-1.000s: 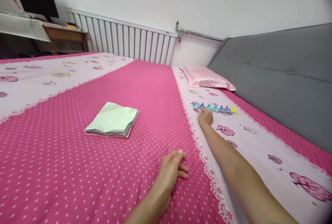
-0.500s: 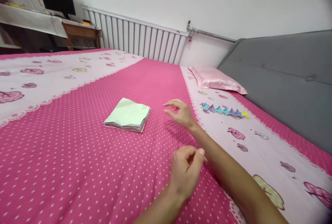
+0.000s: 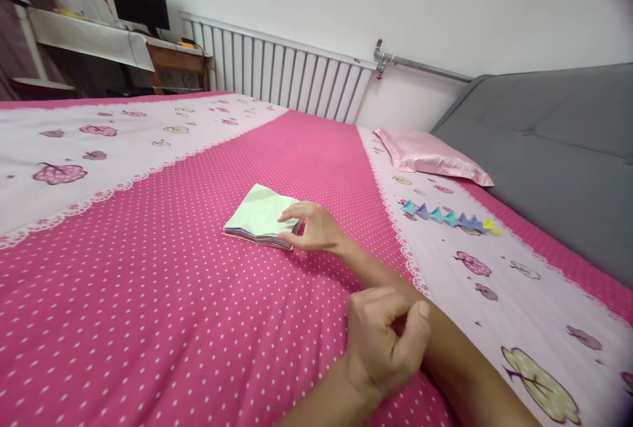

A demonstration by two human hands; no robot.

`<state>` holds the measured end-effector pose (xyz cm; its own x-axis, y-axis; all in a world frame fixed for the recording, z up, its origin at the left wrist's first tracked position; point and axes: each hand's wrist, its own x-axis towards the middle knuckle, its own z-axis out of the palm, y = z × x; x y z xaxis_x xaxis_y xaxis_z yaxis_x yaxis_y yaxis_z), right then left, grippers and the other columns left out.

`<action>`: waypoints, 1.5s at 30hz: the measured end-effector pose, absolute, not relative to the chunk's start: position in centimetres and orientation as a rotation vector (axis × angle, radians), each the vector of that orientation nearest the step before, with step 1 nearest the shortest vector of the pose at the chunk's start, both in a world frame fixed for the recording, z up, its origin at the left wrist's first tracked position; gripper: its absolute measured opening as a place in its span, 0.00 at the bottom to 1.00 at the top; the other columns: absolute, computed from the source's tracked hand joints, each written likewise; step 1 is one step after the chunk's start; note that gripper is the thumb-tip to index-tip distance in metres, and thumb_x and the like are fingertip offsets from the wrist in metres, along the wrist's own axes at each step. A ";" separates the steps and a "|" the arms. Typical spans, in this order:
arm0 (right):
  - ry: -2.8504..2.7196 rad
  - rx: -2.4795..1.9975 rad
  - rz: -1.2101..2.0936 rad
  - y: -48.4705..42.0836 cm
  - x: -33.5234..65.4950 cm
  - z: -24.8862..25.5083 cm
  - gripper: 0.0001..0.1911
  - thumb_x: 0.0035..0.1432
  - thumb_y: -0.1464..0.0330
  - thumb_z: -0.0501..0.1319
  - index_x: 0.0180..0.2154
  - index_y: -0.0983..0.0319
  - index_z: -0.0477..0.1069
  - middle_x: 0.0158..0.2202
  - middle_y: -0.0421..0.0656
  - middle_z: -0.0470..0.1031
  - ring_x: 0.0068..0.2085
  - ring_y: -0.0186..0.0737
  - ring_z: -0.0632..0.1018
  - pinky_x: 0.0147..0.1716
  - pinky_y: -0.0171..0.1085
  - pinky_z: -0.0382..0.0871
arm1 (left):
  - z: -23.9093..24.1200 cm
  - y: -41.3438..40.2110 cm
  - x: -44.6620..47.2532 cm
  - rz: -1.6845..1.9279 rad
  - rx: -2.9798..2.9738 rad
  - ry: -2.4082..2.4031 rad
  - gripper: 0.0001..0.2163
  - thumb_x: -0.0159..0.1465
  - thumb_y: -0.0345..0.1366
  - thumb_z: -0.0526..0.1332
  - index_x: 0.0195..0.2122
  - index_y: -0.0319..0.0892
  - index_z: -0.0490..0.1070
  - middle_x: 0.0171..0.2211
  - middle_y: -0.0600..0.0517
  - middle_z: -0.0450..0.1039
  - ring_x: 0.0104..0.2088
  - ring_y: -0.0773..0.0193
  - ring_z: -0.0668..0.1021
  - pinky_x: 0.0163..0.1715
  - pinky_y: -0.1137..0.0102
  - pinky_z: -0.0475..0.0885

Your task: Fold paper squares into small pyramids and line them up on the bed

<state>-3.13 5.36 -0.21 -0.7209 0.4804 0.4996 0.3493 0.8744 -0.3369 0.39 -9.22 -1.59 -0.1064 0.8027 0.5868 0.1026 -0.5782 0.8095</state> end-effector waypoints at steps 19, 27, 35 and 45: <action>-2.522 -0.620 -0.031 6.0 -3.7 -1.9 0.14 0.57 0.68 0.53 0.42 0.61 0.74 0.38 0.43 0.79 0.38 0.39 0.76 0.45 0.38 0.61 | -1.7 -9.1 0.2 1.726 1.723 1.088 0.19 0.63 0.37 0.49 0.15 0.39 0.66 0.12 0.53 0.62 0.16 0.71 0.66 0.19 0.74 0.60; -2.246 -0.693 0.057 6.0 -1.4 -0.2 0.12 0.57 0.72 0.55 0.41 0.58 0.74 0.38 0.40 0.78 0.39 0.37 0.76 0.42 0.38 0.64 | -1.6 -8.9 -0.1 1.817 1.822 1.089 0.18 0.62 0.35 0.49 0.15 0.40 0.64 0.12 0.54 0.60 0.16 0.72 0.64 0.18 0.74 0.59; -1.931 -0.985 0.096 -1.7 11.5 0.0 0.13 0.55 0.74 0.56 0.38 0.55 0.75 0.38 0.38 0.78 0.44 0.38 0.76 0.47 0.41 0.66 | -1.1 -9.5 0.0 2.054 2.043 0.994 0.16 0.60 0.32 0.50 0.15 0.40 0.64 0.13 0.54 0.61 0.17 0.71 0.64 0.20 0.73 0.59; -2.075 -1.328 0.246 -7.6 18.8 -4.2 0.18 0.48 0.76 0.53 0.37 0.56 0.75 0.44 0.41 0.76 0.50 0.43 0.72 0.52 0.48 0.62 | -1.1 -8.2 -1.2 1.863 1.927 1.343 0.14 0.62 0.34 0.49 0.21 0.40 0.68 0.19 0.53 0.67 0.23 0.69 0.69 0.27 0.73 0.62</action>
<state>18.80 -7.63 -4.21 -0.2729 0.8645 0.4221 0.7417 0.4685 -0.4801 -1.20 -8.16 -1.10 -0.1679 0.6618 0.7306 0.4842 -0.5902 0.6459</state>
